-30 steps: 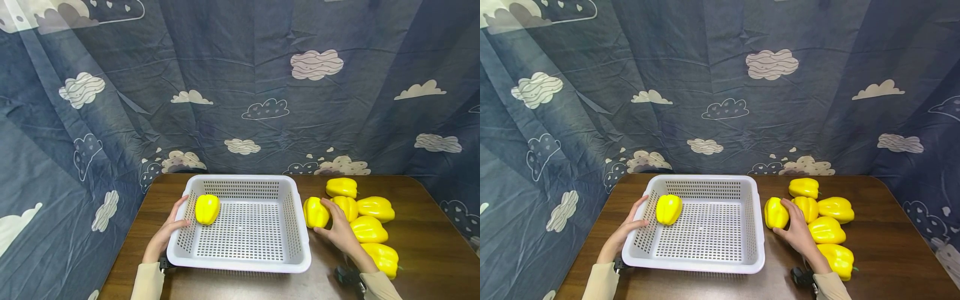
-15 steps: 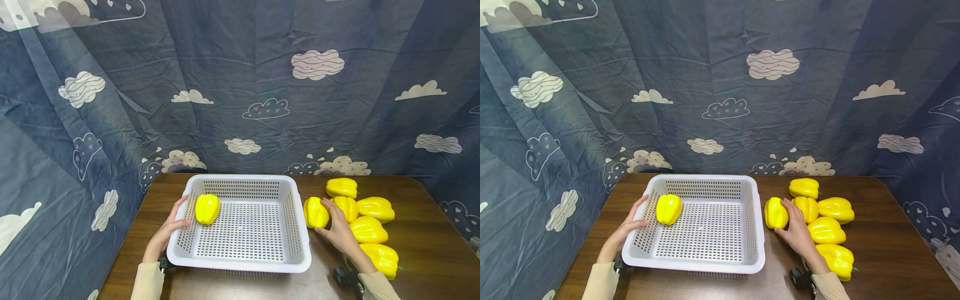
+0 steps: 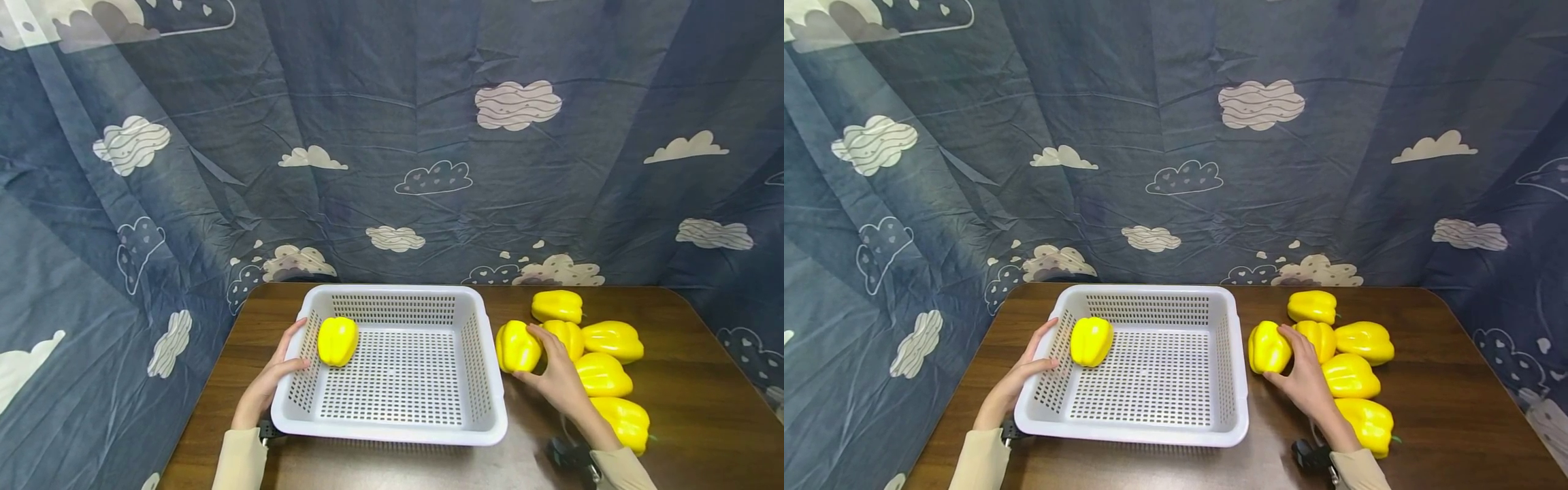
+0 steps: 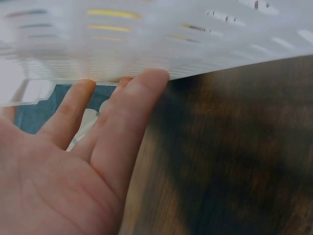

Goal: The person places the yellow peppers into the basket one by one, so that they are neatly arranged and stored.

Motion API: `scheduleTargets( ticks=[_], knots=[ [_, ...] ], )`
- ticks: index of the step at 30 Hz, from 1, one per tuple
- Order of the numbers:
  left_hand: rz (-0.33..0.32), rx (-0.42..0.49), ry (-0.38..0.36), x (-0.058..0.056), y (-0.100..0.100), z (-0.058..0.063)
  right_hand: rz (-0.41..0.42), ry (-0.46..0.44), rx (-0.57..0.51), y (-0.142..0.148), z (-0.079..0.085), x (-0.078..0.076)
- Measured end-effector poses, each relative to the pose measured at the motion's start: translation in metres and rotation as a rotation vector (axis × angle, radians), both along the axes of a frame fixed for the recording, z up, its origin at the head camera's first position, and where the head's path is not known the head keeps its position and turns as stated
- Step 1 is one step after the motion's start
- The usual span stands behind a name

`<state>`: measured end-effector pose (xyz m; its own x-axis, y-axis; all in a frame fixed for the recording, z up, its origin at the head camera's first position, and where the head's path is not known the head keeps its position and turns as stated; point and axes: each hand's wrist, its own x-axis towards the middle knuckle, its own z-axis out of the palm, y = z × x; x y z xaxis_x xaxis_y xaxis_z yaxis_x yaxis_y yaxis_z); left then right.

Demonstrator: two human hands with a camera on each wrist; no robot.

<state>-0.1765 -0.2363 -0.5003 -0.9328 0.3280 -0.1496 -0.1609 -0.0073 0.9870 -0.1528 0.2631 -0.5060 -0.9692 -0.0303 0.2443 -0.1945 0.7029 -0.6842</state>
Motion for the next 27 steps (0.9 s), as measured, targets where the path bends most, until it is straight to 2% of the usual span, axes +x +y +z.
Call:
scheduleTargets(
  ticks=[9,27],
  knots=[
    [-0.005,0.005,0.002,0.0,0.0,0.001,0.0,0.056,-0.04,0.004,0.011,0.004],
    [-0.018,0.018,0.004,0.0,-0.001,0.001,0.007,0.04,-0.064,0.006,0.04,0.006]
  ],
)
